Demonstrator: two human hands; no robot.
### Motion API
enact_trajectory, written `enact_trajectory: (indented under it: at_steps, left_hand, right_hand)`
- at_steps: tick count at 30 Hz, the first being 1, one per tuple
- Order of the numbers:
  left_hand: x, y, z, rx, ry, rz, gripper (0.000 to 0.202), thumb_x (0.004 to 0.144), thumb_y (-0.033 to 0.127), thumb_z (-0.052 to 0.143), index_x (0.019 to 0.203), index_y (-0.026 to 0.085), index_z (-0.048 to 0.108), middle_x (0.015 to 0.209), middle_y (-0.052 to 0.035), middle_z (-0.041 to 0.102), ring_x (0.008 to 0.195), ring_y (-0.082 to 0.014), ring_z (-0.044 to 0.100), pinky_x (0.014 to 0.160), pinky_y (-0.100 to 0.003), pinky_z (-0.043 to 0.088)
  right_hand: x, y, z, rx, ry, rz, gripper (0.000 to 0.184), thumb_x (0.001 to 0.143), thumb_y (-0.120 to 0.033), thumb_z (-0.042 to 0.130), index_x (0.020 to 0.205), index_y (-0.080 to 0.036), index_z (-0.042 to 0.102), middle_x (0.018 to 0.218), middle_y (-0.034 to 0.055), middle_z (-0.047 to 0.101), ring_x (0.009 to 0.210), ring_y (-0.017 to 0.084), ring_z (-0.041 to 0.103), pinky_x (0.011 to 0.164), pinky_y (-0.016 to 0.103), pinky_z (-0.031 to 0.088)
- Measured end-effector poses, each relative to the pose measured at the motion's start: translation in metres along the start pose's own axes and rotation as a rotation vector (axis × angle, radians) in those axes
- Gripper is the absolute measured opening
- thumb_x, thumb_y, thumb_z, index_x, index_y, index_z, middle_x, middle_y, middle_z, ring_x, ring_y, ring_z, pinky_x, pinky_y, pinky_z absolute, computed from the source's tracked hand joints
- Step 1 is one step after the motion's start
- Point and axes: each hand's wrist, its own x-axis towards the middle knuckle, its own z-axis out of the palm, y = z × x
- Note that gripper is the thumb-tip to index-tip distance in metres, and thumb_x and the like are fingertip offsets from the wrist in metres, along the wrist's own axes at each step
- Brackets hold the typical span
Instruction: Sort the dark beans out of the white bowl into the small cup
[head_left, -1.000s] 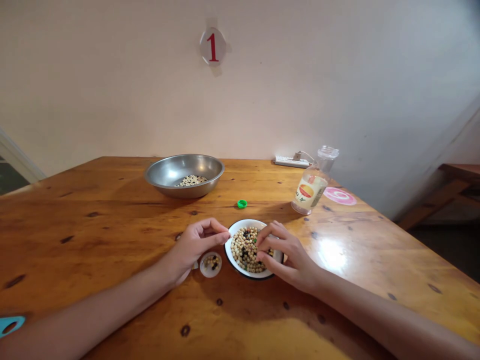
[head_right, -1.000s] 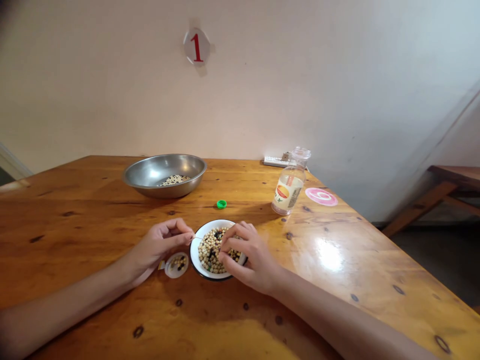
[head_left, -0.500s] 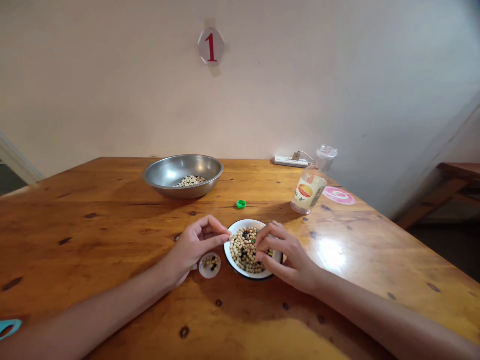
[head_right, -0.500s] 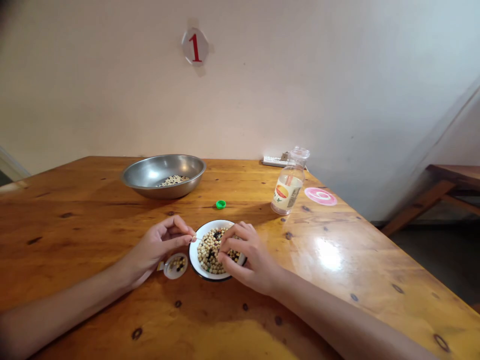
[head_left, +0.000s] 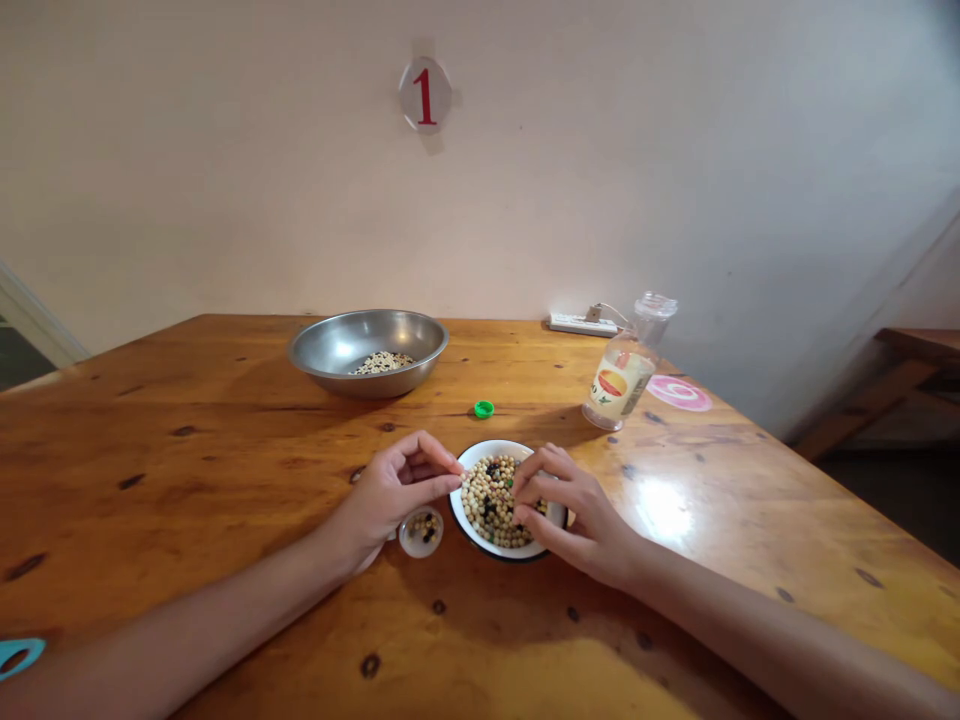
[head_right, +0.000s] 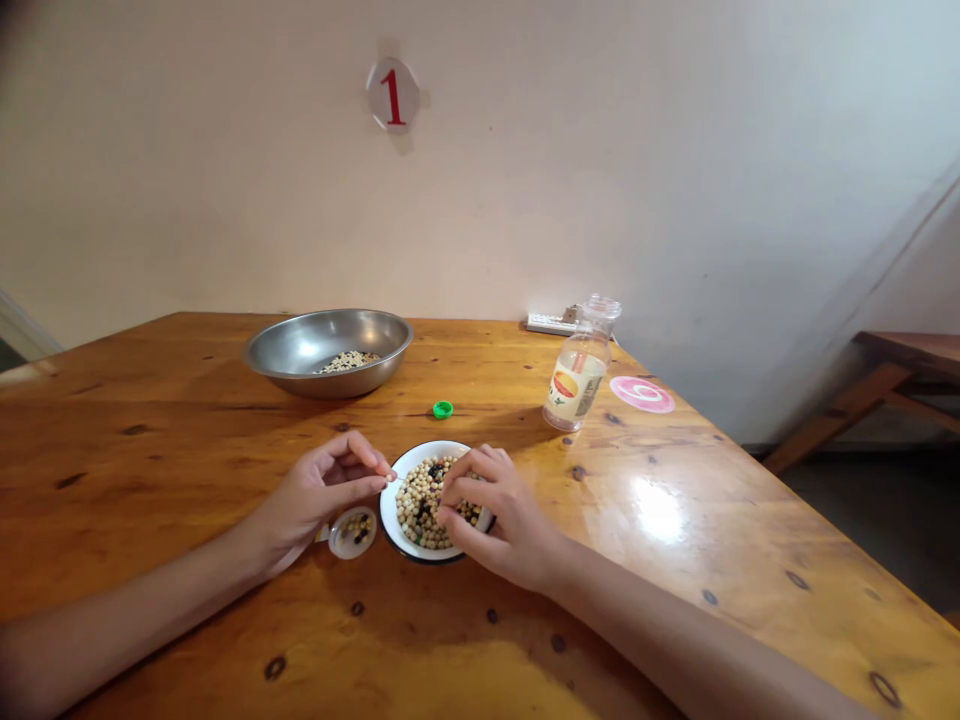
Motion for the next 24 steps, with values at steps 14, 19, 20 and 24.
enact_trajectory:
  at_steps: [14,19,20,24]
  left_hand:
    - [0.0007,0.0005,0.0003,-0.004,-0.004,0.019,0.025,0.061,0.018,0.079,0.068,0.015,0.055,0.073,0.0026,0.066,0.070,-0.0088,0.059,0.067,-0.019,0.046]
    - [0.0010,-0.0015,-0.0010,0.040,-0.003,0.035,0.025,0.063,0.018,0.078,0.070,0.015,0.054,0.074,0.0018,0.065,0.073,-0.0100,0.060,0.068,-0.020,0.047]
    - [0.0014,-0.0024,-0.0014,0.051,-0.006,0.045,0.025,0.063,0.018,0.078,0.072,0.016,0.054,0.075,0.0018,0.065,0.073,-0.0103,0.060,0.068,-0.020,0.048]
    - [0.0025,-0.0068,-0.0025,0.070,-0.037,0.095,0.030,0.063,0.020,0.078,0.079,0.018,0.052,0.076,0.0014,0.065,0.074,-0.0117,0.061,0.069,-0.022,0.050]
  right_hand:
    - [-0.0006,0.0006,-0.0001,0.004,-0.013,-0.007,0.014,0.086,-0.016,0.052,0.072,-0.018,0.056,0.083,0.0041,0.059,0.079,0.016,0.052,0.074,0.033,0.039]
    - [-0.0009,0.0011,0.0002,-0.019,-0.025,-0.008,0.017,0.087,-0.018,0.050,0.071,-0.018,0.057,0.084,0.0045,0.060,0.079,0.017,0.052,0.075,0.034,0.039]
    - [-0.0009,0.0010,0.0001,-0.023,-0.029,-0.008,0.017,0.087,-0.018,0.051,0.071,-0.018,0.057,0.084,0.0043,0.060,0.079,0.017,0.052,0.075,0.034,0.039]
    - [-0.0012,0.0004,-0.0004,-0.039,-0.051,-0.001,0.015,0.087,-0.018,0.052,0.073,-0.018,0.059,0.086,0.0038,0.060,0.080,0.017,0.051,0.075,0.034,0.038]
